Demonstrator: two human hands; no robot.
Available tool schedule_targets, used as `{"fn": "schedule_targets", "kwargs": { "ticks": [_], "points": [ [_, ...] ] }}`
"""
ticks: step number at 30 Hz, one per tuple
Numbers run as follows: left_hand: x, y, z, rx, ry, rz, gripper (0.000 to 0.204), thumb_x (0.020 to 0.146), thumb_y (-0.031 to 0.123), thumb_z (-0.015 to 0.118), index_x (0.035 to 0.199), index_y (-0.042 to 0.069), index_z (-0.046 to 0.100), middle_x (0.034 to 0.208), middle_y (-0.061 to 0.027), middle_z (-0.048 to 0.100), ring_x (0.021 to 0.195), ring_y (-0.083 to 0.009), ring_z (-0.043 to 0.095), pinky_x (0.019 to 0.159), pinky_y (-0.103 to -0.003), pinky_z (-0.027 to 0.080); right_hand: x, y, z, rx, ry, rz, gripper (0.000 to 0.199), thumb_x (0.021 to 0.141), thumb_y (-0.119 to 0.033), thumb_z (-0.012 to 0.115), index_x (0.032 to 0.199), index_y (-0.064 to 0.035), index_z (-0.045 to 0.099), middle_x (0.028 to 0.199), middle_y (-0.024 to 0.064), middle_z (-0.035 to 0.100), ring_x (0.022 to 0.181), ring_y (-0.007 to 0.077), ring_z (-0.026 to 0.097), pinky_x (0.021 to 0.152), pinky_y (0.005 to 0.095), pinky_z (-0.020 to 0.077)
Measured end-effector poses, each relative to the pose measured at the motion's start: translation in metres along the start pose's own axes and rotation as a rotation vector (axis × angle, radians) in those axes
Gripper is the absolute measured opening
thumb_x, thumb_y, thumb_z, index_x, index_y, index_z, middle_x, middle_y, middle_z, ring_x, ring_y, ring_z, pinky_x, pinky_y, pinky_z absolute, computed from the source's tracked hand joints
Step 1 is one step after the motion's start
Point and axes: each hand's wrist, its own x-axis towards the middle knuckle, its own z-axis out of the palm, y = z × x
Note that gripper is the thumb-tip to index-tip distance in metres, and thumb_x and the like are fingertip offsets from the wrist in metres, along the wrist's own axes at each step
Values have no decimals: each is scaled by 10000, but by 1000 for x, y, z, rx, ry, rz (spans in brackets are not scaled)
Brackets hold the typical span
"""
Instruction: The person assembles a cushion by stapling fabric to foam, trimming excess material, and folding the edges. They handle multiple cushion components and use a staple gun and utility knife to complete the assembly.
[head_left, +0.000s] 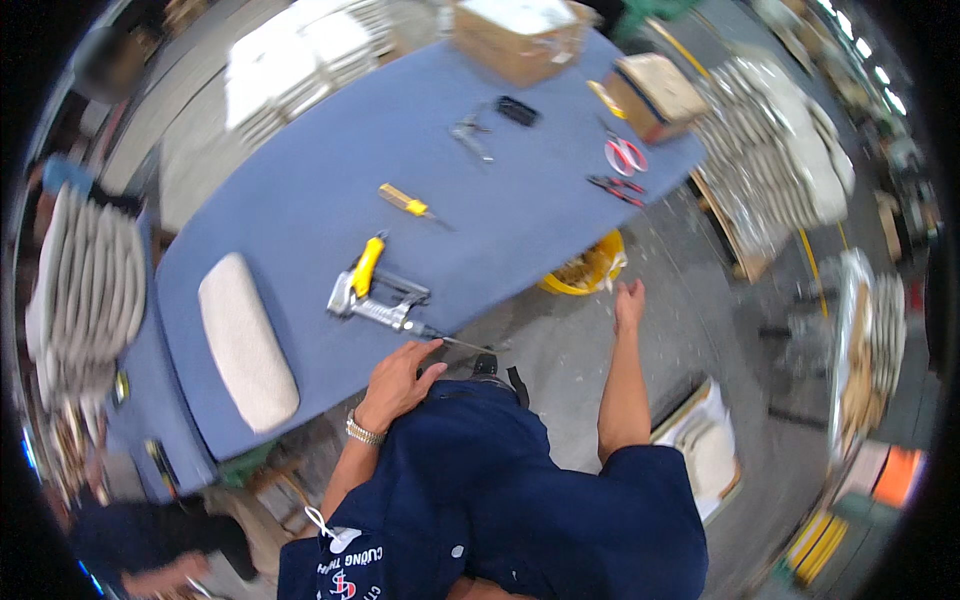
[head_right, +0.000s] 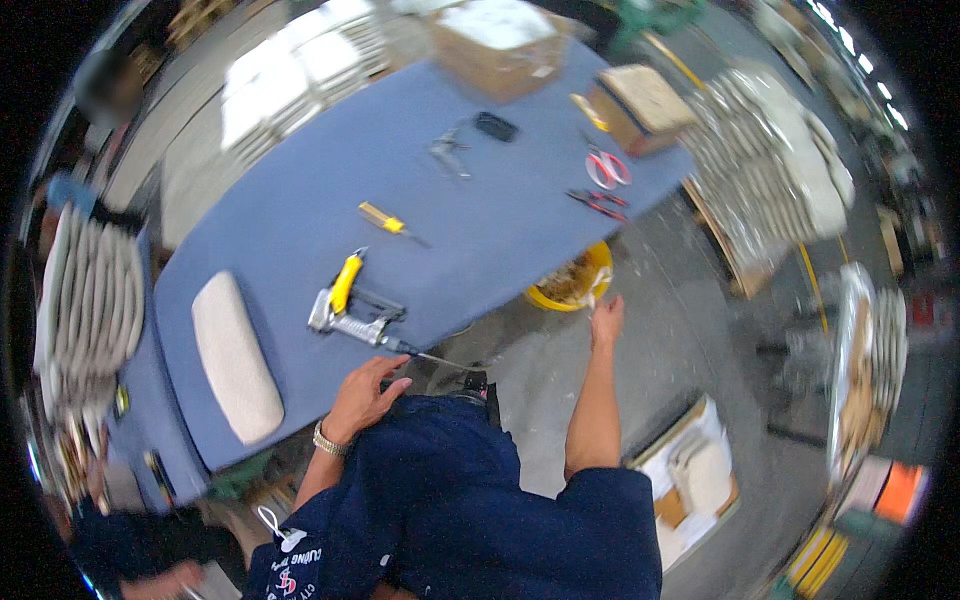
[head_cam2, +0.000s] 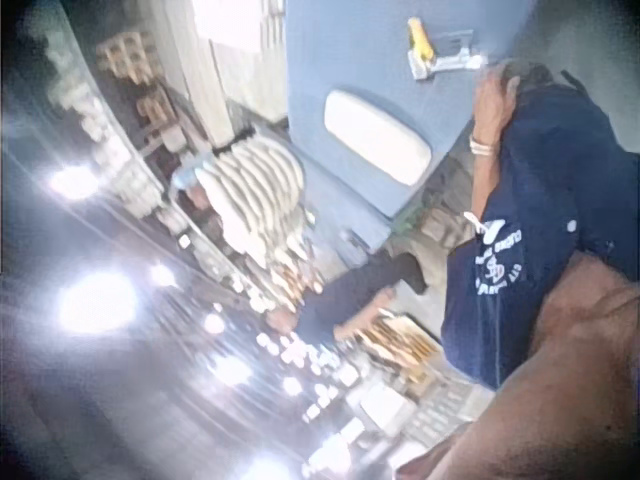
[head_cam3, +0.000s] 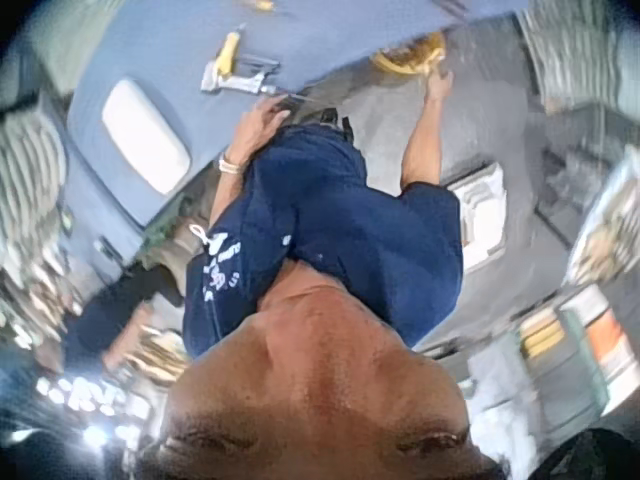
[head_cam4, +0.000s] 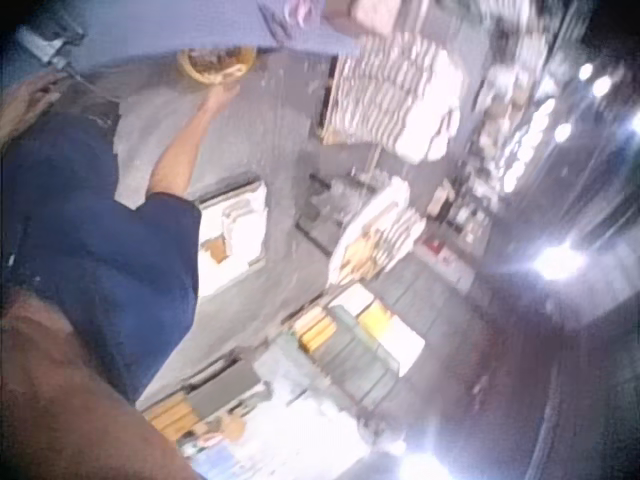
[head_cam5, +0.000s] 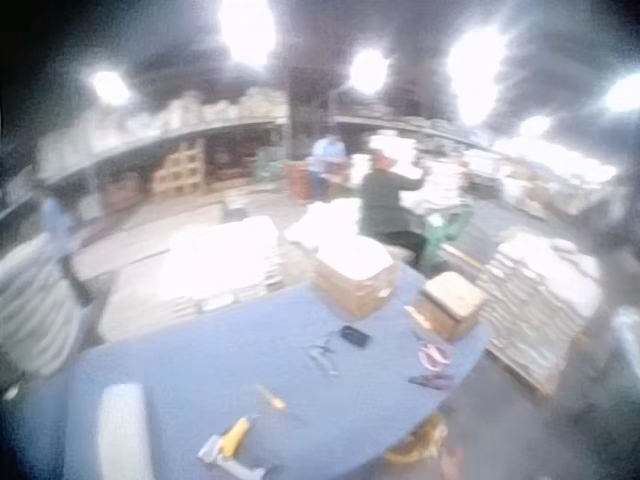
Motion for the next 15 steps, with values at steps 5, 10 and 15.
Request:
{"fn": "schedule_targets", "kwargs": {
  "ticks": [5, 10, 15],
  "points": [
    [-36, -50, -2, -17, 142, -71, 435, 977, 332, 654, 1319, 63, 649, 1164, -163, 692, 1003, -345, 680, 908, -447, 530, -18, 97, 55, 2, -229, -140, 361, 1007, -209, 605, 1302, -2, 578, 1123, 96, 667, 996, 191, 640, 885, 337, 522],
    [-92, -118, -14, -91, 364, -362, 447, 972, 330, 655, 1336, 71, 635, 1205, -185, 673, 1099, -358, 651, 967, -454, 514, -164, 174, 100, -184, -831, 338, 239, 966, -190, 500, 839, -41, 638, 730, 108, 667, 697, 198, 655, 584, 354, 525],
    [-156, -218, -31, -40, 852, -610, 468, 927, 295, 690, 1341, 83, 641, 1295, -184, 627, 1217, -364, 582, 1041, -448, 478, -232, 141, 113, -778, -1253, 104, 219, 986, -197, 526, 1005, -28, 664, 873, 113, 701, 809, 199, 679, 685, 340, 547]
  ]
}}
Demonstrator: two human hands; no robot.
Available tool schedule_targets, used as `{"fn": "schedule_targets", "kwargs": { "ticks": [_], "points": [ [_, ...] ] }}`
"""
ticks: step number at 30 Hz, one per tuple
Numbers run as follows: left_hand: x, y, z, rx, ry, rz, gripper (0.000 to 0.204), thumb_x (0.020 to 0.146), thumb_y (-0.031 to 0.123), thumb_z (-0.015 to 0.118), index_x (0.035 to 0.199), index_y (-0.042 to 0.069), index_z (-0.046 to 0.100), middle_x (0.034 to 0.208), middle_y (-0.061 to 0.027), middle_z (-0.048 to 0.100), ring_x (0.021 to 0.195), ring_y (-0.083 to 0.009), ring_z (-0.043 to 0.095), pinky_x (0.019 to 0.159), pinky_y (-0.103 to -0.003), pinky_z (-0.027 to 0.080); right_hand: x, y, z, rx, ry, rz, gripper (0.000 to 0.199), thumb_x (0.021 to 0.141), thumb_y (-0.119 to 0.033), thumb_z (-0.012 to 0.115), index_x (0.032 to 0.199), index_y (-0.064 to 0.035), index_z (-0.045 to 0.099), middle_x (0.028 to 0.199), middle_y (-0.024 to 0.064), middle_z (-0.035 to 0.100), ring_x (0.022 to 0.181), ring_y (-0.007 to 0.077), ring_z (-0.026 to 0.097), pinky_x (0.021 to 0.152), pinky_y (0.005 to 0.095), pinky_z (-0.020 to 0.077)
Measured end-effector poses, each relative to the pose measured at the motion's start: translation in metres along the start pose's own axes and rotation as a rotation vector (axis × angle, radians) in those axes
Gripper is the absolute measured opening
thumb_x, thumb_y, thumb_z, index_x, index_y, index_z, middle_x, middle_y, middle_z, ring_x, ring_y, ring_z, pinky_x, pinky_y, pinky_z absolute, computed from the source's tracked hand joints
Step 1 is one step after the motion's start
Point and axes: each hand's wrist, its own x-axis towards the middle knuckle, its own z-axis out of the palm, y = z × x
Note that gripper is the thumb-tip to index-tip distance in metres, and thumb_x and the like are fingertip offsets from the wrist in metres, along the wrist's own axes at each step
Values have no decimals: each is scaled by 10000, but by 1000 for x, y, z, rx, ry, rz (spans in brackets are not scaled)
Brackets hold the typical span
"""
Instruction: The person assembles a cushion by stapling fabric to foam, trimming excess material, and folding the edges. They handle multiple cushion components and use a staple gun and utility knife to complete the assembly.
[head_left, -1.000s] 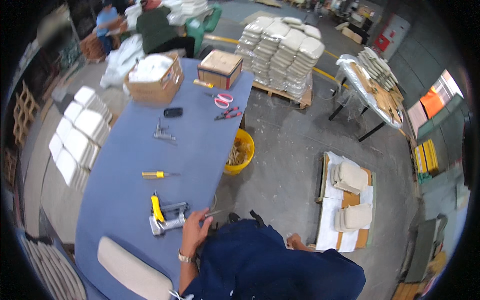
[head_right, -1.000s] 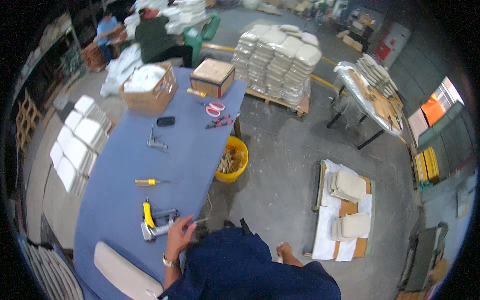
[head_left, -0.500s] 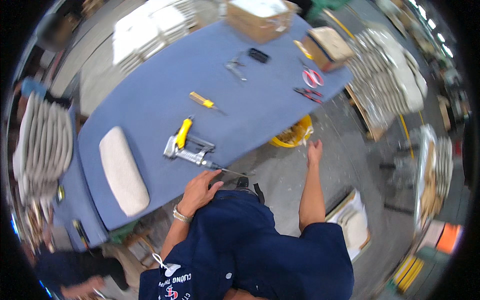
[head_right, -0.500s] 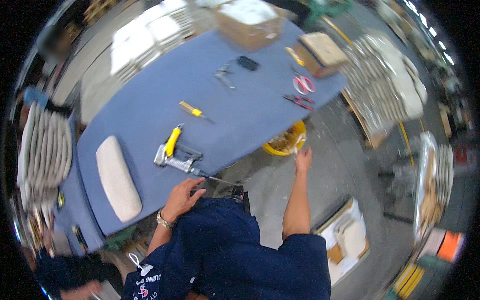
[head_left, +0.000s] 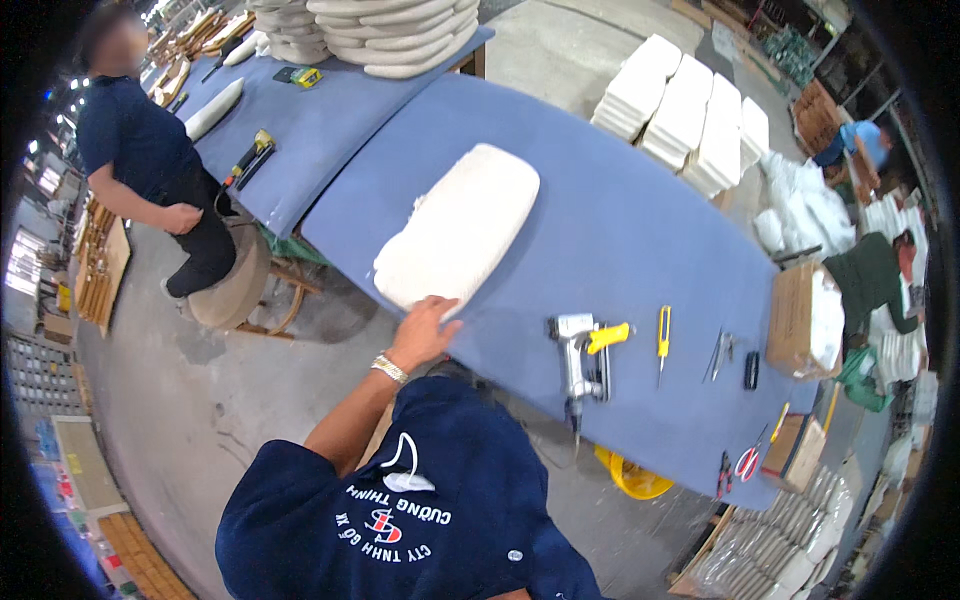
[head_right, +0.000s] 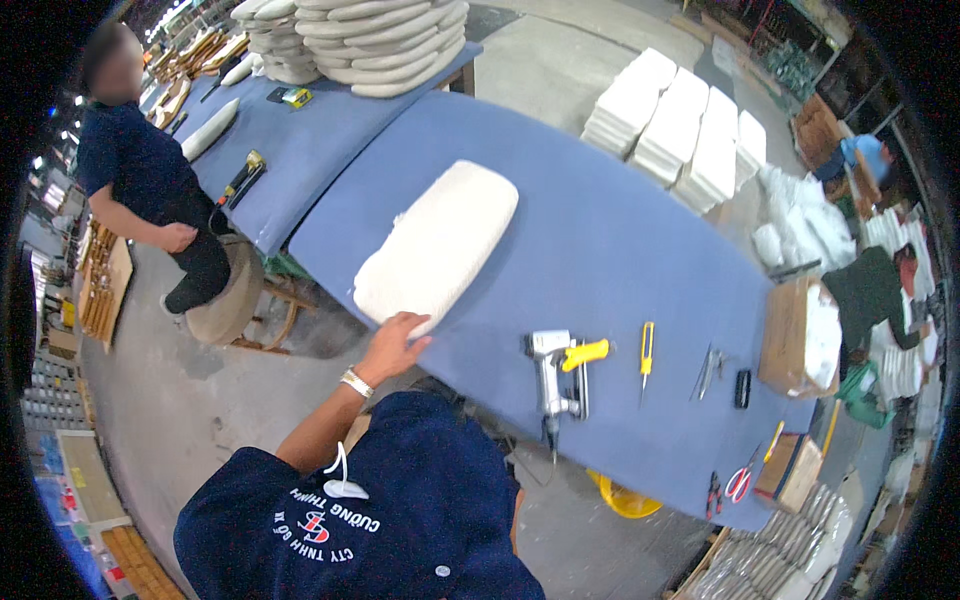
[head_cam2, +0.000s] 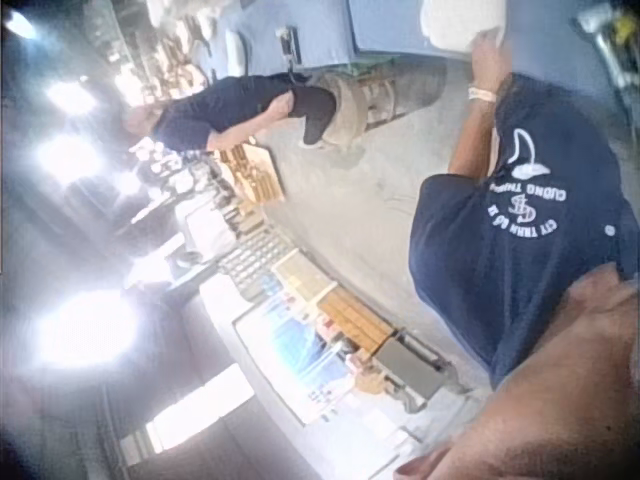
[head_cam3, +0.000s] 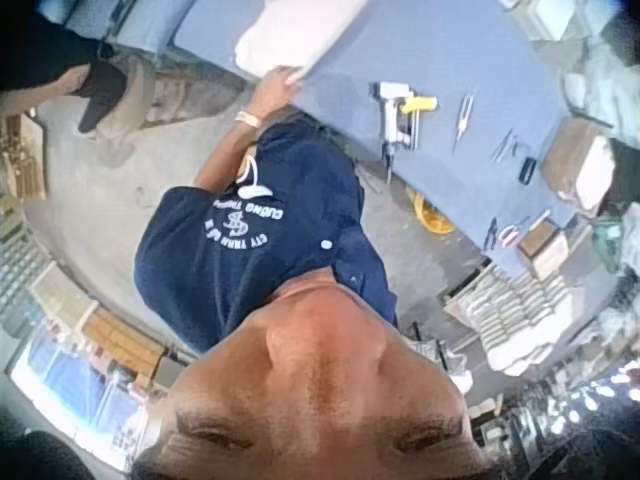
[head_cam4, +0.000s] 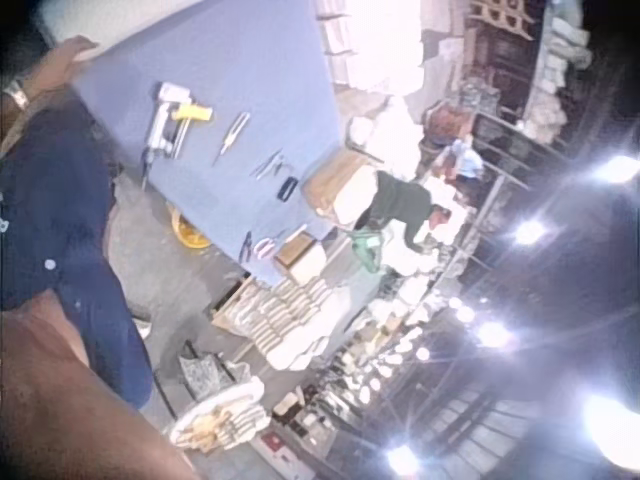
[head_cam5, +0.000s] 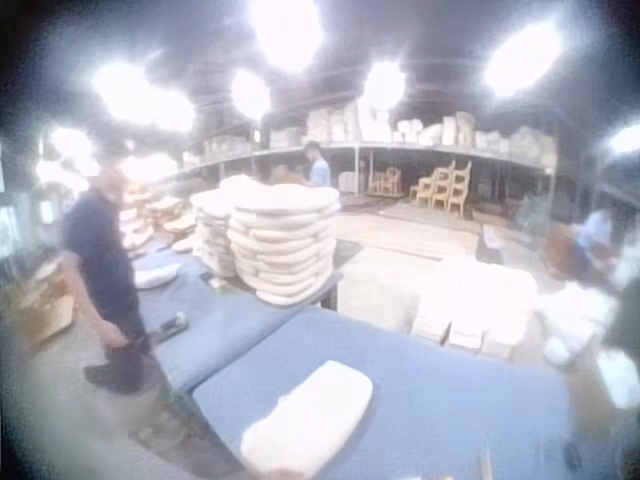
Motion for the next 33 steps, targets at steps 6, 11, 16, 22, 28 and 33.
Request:
{"fn": "schedule_targets", "kwargs": {
  "ticks": [6, 11, 16, 22, 28, 33],
  "points": [
    [99, -101, -23, 11, 281, -187, 591, 936, 331, 681, 1408, 0, 553, 1351, -253, 577, 1257, -415, 540, 1084, -467, 440, 1, -110, 5, -302, -59, -54, 305, 1011, -205, 558, 1204, -13, 695, 1045, 120, 742, 944, 199, 706, 806, 323, 573],
    [180, -152, 4, -14, 194, -210, 740, 963, 504, 613, 1384, -97, 515, 1360, -349, 557, 1280, -480, 526, 1102, -498, 414, -3, -296, 51, 227, -287, -343, 492, 1035, -374, 618, 1371, -15, 606, 1212, 88, 713, 1036, 158, 690, 869, 290, 553],
    [179, -125, -26, -59, -14, -192, 723, 1014, 466, 587, 1398, -142, 510, 1428, -341, 539, 1384, -440, 487, 1161, -451, 375, 72, -392, 136, -67, -101, -596, 700, 935, -508, 699, 1368, 25, 563, 1255, 169, 704, 1122, 259, 671, 934, 389, 537],
    [213, -193, -11, -988, -428, -366, 737, 1053, 522, 493, 1463, -90, 467, 1486, -243, 526, 1309, -353, 565, 1136, -417, 421, 56, -471, 166, -65, -48, -752, 777, 758, -527, 808, 1274, 19, 611, 1228, 241, 681, 1160, 376, 651, 995, 450, 498],
    [219, -125, -28, -1344, -646, -405, 746, 1057, 556, 458, 1463, -69, 481, 1482, -216, 538, 1301, -340, 574, 1129, -416, 431, -8, -539, 213, -211, -147, -993, 926, 768, -512, 766, 1450, 26, 446, 1506, 307, 430, 1367, 459, 463, 1086, 492, 420],
    [201, -66, -21, -1259, -657, -357, 750, 1057, 571, 439, 1461, -60, 488, 1475, -204, 547, 1300, -331, 575, 1126, -416, 433, -37, -526, 200, -99, -146, -1308, 936, 953, -498, 601, 1634, -34, 157, 1657, 276, 213, 1523, 436, 242, 1228, 462, 251]
  ]
}}
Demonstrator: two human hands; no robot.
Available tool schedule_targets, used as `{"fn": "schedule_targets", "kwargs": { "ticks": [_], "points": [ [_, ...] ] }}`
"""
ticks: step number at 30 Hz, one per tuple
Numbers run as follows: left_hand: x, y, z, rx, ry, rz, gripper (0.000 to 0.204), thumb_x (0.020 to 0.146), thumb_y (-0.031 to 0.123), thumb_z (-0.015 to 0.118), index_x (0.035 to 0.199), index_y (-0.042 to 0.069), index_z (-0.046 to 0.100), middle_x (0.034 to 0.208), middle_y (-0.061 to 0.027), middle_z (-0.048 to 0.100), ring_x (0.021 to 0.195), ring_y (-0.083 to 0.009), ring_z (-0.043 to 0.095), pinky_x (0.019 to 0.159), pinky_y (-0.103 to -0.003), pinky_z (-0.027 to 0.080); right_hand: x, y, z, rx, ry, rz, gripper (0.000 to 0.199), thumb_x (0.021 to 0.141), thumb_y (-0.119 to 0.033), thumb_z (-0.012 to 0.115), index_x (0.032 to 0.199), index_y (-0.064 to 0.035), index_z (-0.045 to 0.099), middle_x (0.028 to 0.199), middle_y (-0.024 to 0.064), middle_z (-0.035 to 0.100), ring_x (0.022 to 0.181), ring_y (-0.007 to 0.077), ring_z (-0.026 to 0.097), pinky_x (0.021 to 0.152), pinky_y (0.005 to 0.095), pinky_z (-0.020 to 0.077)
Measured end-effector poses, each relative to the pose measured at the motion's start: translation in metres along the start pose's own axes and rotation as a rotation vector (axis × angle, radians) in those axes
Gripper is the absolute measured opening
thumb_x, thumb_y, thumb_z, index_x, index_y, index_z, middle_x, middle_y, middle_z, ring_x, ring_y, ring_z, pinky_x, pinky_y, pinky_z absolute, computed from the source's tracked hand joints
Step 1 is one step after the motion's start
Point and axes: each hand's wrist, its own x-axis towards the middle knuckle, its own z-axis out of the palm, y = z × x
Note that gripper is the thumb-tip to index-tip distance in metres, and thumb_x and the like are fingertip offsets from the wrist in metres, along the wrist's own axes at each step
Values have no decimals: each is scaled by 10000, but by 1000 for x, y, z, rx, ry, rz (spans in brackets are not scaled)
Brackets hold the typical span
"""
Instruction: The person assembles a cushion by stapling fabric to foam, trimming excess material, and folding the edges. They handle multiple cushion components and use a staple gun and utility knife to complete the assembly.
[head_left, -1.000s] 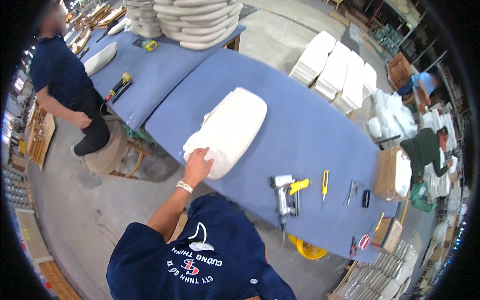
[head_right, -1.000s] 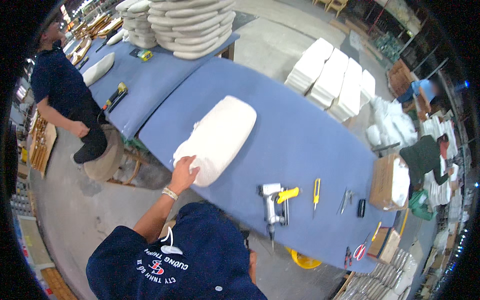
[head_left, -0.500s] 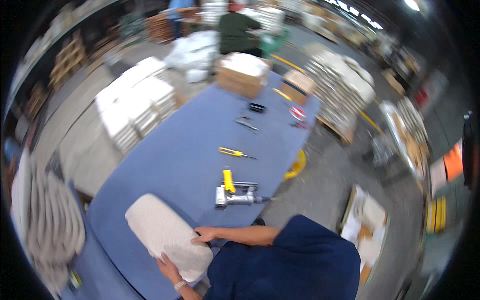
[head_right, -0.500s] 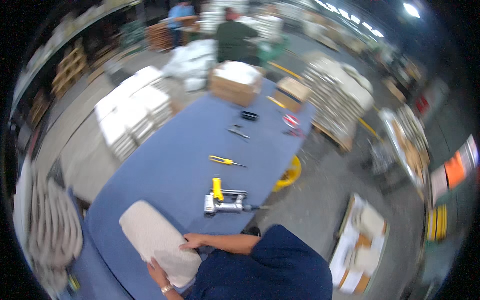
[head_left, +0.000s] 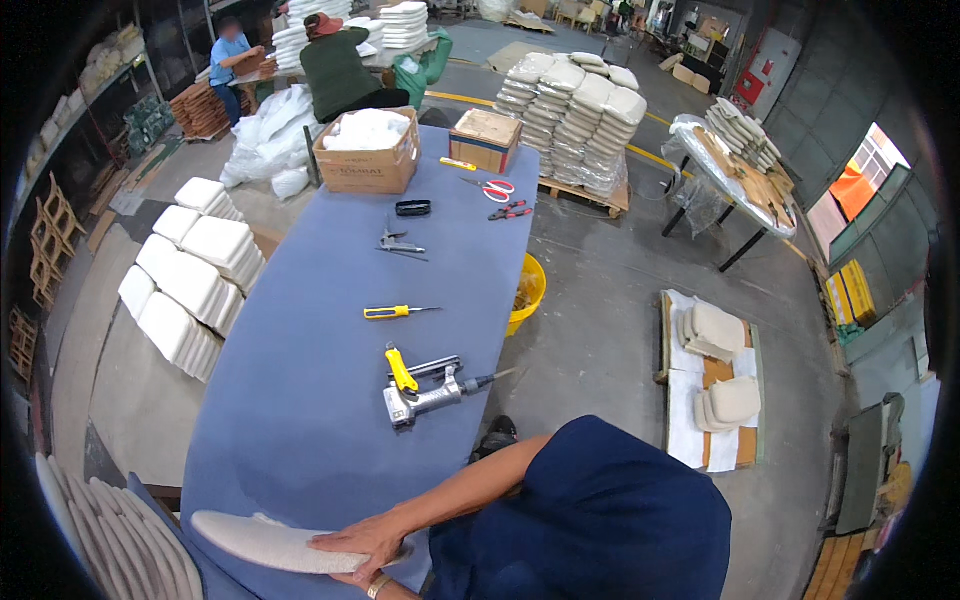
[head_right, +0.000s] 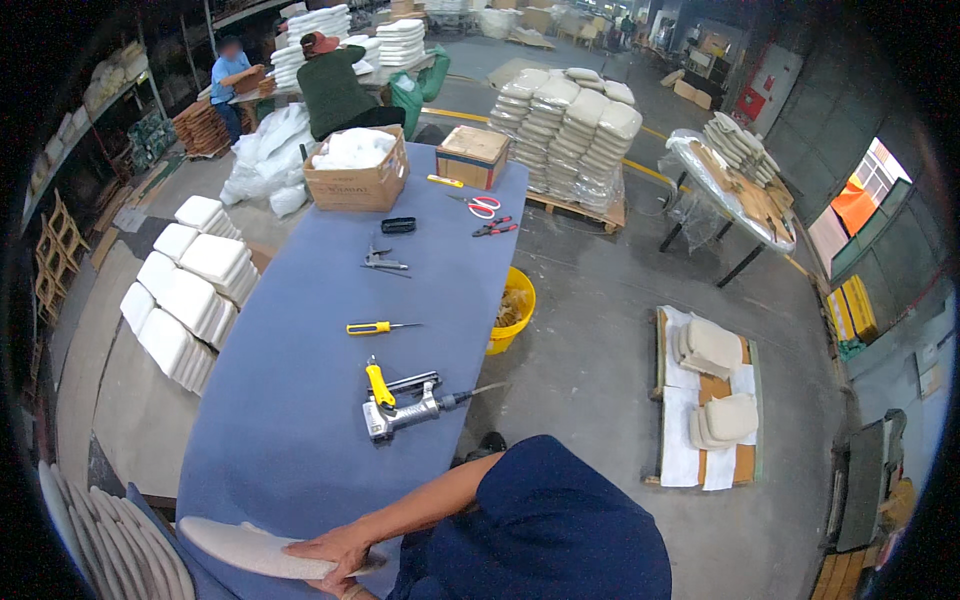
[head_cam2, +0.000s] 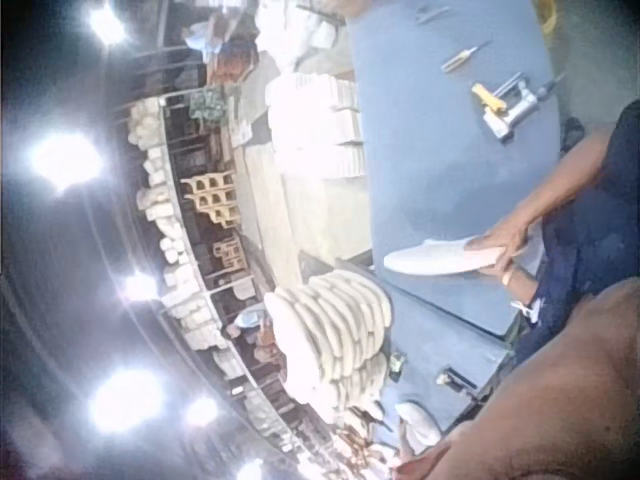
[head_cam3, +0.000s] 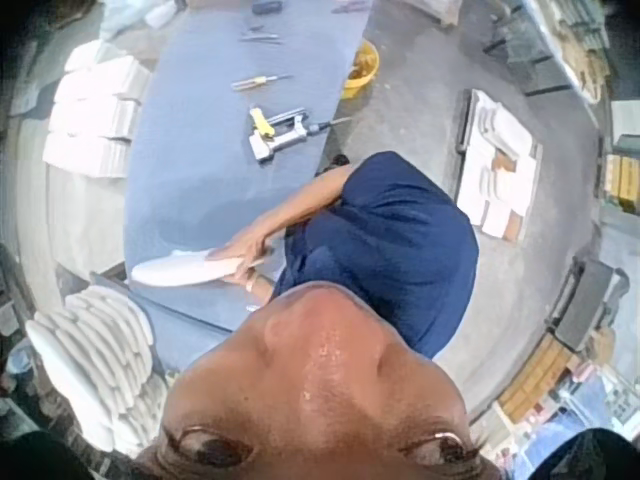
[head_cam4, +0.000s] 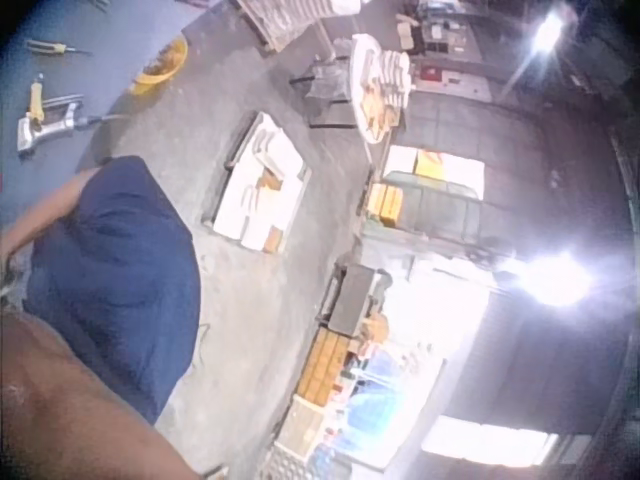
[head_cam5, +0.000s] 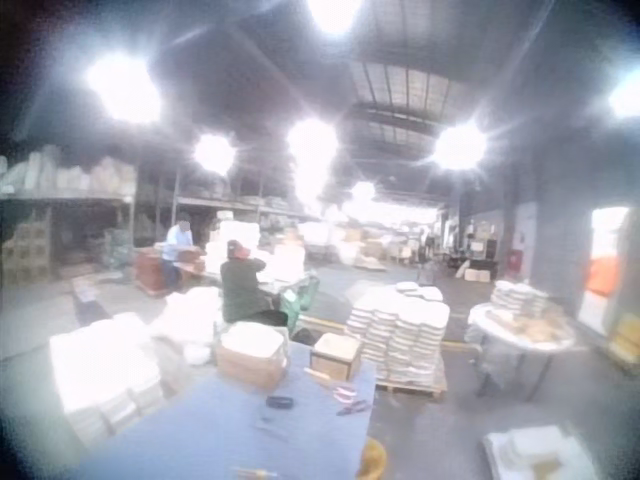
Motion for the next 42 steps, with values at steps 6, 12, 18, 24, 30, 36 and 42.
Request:
{"fn": "schedule_targets", "kwargs": {
  "ticks": [6, 12, 18, 24, 30, 36, 42],
  "points": [
    [-11, -15, 49, 9, -65, -1, 757, 1058, 588, 417, 1459, -50, 496, 1468, -190, 557, 1299, -321, 576, 1123, -416, 436, -68, -70, -57, -188, 88, 73, 653, 1081, -458, 447, 1619, -117, 305, 1683, 199, 228, 1563, 362, 191, 1261, 453, 158],
    [-28, -18, 106, -19, -168, 51, 765, 1059, 606, 395, 1457, -39, 503, 1460, -176, 568, 1298, -311, 577, 1120, -416, 438, -153, -53, -92, 246, 721, 505, 693, 1056, -477, 537, 1616, -142, 303, 1628, 157, 347, 1479, 264, 369, 1211, 421, 319],
    [-79, 26, 161, -290, -477, 323, 774, 1061, 624, 372, 1454, -29, 511, 1453, -162, 579, 1297, -300, 578, 1118, -416, 441, -257, -69, -108, 787, 1374, 286, 632, 960, -342, 741, 1479, -126, 453, 1352, 100, 603, 1190, 234, 616, 965, 469, 565],
    [-87, 63, 202, -206, -795, 282, 785, 1062, 641, 350, 1452, -18, 519, 1445, -148, 589, 1296, -290, 579, 1115, -416, 443, -421, -85, -160, 536, 1593, 62, 572, 919, -224, 784, 1403, -46, 534, 1271, 85, 658, 1135, 190, 631, 990, 349, 513],
    [-108, -29, 199, 171, 104, 275, 803, 1054, 672, 318, 1465, 10, 509, 1452, -131, 580, 1345, -261, 531, 1177, -424, 345, -460, -114, -210, 127, 1370, 126, 668, 799, -237, 890, 1347, -40, 563, 1205, 66, 670, 1094, 180, 638, 969, 342, 510],
    [-136, -13, 181, 140, 528, 581, 695, 1092, 579, 324, 1449, 13, 514, 1439, -124, 582, 1305, -253, 559, 1146, -409, 384, -408, -102, -232, 323, 842, 233, 633, 756, -210, 910, 1295, -40, 624, 1164, 64, 694, 1074, 170, 648, 968, 325, 506],
    [-46, 187, 149, 1315, 660, 1277, 447, 1093, 314, 446, 1289, -26, 660, 967, -170, 756, 746, -246, 689, 701, -389, 531, -308, -51, -146, 425, 260, 630, 769, 740, -177, 933, 1392, 4, 568, 1295, 89, 680, 1163, 171, 634, 1052, 358, 484]
  ]
}}
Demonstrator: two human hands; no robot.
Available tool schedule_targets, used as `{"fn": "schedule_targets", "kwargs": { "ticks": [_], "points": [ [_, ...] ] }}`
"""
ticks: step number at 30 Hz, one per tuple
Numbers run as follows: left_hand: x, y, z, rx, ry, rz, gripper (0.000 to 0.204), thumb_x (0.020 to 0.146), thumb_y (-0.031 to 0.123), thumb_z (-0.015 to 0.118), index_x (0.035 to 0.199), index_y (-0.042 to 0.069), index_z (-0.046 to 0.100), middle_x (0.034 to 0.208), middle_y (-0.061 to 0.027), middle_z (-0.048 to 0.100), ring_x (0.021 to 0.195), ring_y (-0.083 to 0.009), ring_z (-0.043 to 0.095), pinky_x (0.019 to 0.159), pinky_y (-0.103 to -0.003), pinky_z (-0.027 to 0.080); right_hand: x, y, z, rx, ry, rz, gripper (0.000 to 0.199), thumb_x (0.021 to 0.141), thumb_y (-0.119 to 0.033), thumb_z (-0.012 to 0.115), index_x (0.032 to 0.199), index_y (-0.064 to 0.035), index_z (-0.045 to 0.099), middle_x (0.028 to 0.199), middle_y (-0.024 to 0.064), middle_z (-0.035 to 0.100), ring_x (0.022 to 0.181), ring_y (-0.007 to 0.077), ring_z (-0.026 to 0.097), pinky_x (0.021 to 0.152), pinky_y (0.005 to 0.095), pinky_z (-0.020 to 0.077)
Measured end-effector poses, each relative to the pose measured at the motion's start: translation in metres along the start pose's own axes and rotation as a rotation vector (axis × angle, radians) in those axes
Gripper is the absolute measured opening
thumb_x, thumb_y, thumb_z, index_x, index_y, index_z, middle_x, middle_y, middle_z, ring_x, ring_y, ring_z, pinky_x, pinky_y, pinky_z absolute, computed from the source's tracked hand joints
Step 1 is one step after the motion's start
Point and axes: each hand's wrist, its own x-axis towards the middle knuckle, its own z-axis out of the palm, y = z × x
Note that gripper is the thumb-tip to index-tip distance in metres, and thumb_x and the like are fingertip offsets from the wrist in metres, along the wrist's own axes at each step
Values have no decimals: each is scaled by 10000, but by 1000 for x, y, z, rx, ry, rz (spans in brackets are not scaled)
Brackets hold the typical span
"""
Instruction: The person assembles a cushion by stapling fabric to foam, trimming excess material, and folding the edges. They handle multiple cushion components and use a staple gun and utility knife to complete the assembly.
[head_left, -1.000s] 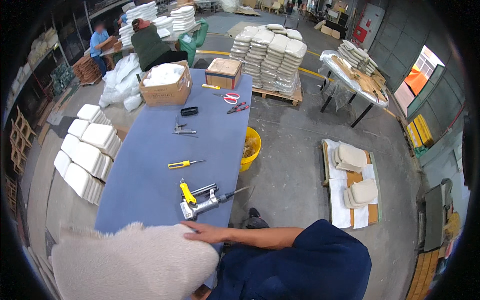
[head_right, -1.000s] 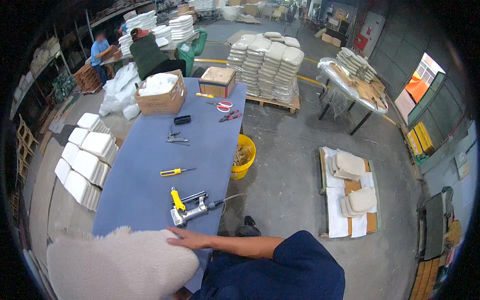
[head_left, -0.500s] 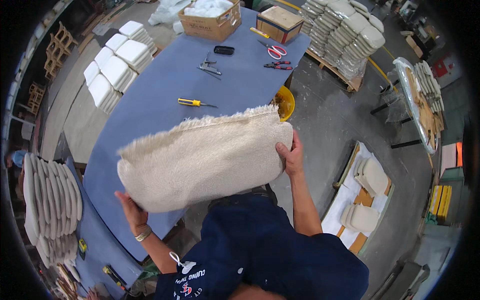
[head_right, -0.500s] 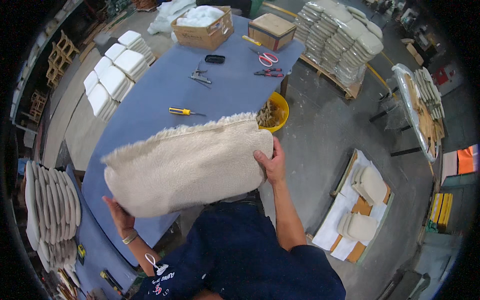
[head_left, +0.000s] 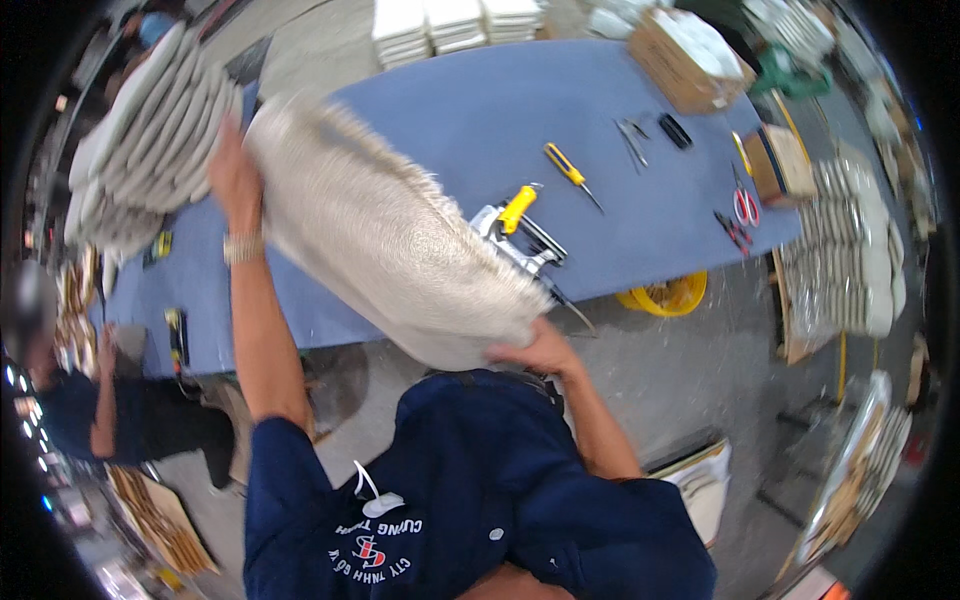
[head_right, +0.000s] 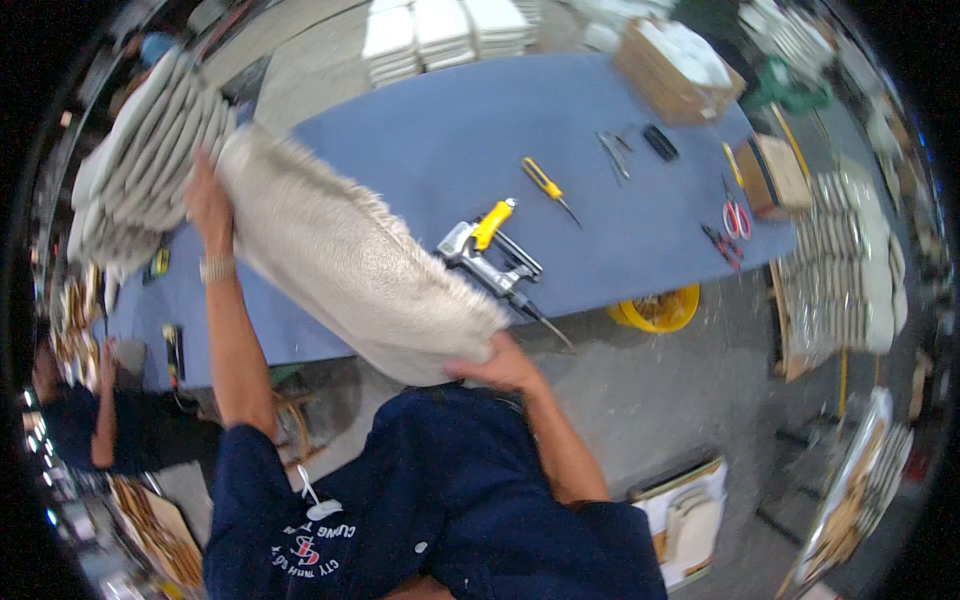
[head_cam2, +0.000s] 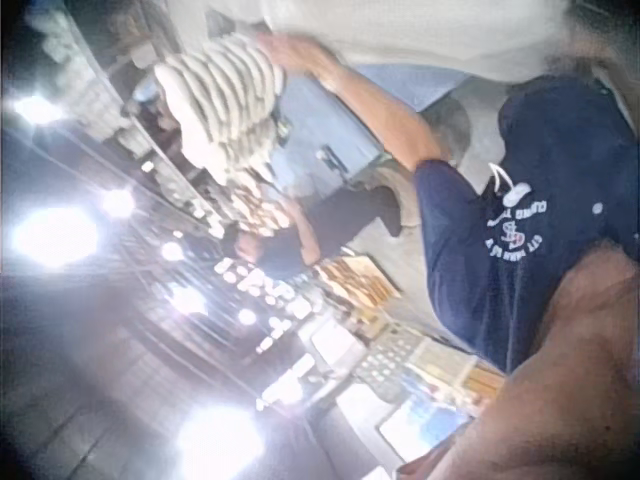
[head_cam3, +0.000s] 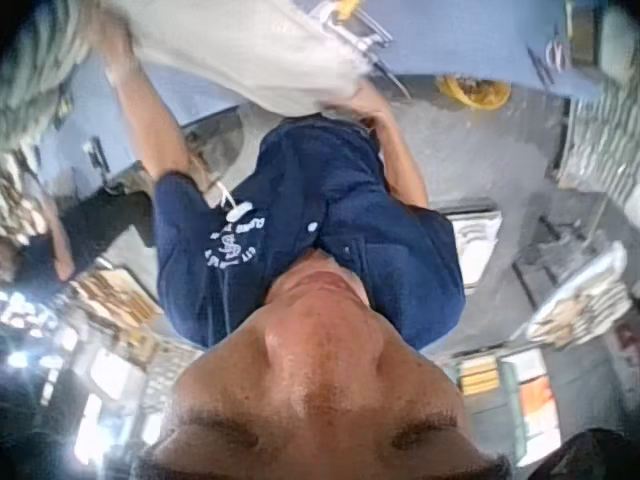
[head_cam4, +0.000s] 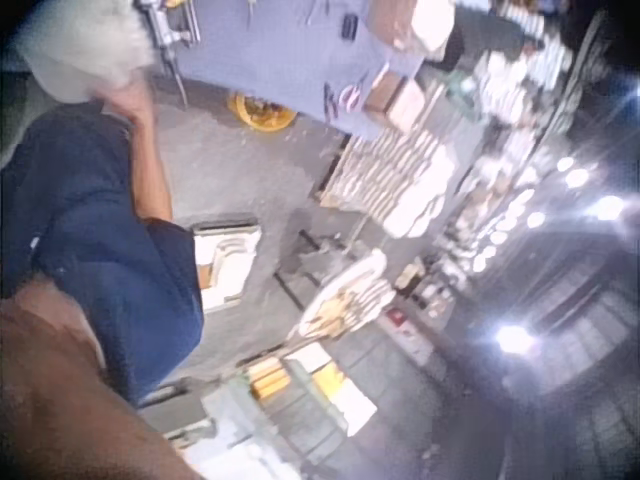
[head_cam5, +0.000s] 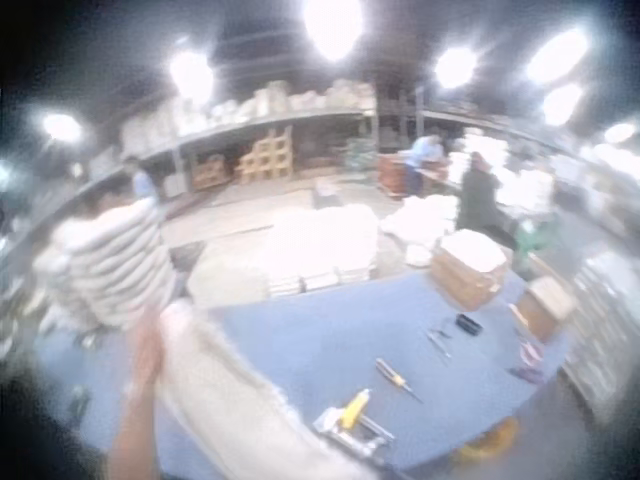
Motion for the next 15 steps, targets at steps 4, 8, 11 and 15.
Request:
{"fn": "schedule_targets", "kwargs": {
  "ticks": [4, 8, 11, 15],
  "points": [
    [51, 55, 63, -375, -285, -128, 470, 1041, 443, 540, 1132, 38, 760, 1007, -172, 768, 909, -250, 726, 849, -354, 546, 67, 1, 104, -760, -609, -82, 524, 878, -322, 814, 1284, -46, 629, 1143, 133, 757, 948, 257, 737, 909, 359, 561],
    [-63, 14, 144, -93, -509, -11, 487, 1005, 504, 574, 1179, 82, 743, 1191, -185, 716, 1168, -351, 648, 1024, -455, 461, 82, 3, 104, -426, -488, -20, 563, 923, -245, 756, 1426, -75, 568, 1226, 151, 734, 1026, 255, 735, 922, 363, 564],
    [-181, -34, 157, 211, -650, -89, 497, 986, 462, 606, 1375, 155, 642, 1517, -199, 508, 1440, -385, 419, 1157, -606, 289, 84, 13, 65, -483, -19, 41, 516, 933, -183, 725, 1415, -73, 580, 1214, 147, 738, 997, 236, 734, 904, 353, 573],
    [-235, -42, 141, 124, -670, -122, 574, 982, 427, 615, 1492, 180, 525, 1630, -174, 368, 1517, -399, 298, 1195, -639, 204, 74, 14, 11, -437, 560, 35, 414, 954, -150, 698, 1348, -50, 620, 1152, 110, 749, 977, 199, 725, 883, 343, 571]
  ]
}}
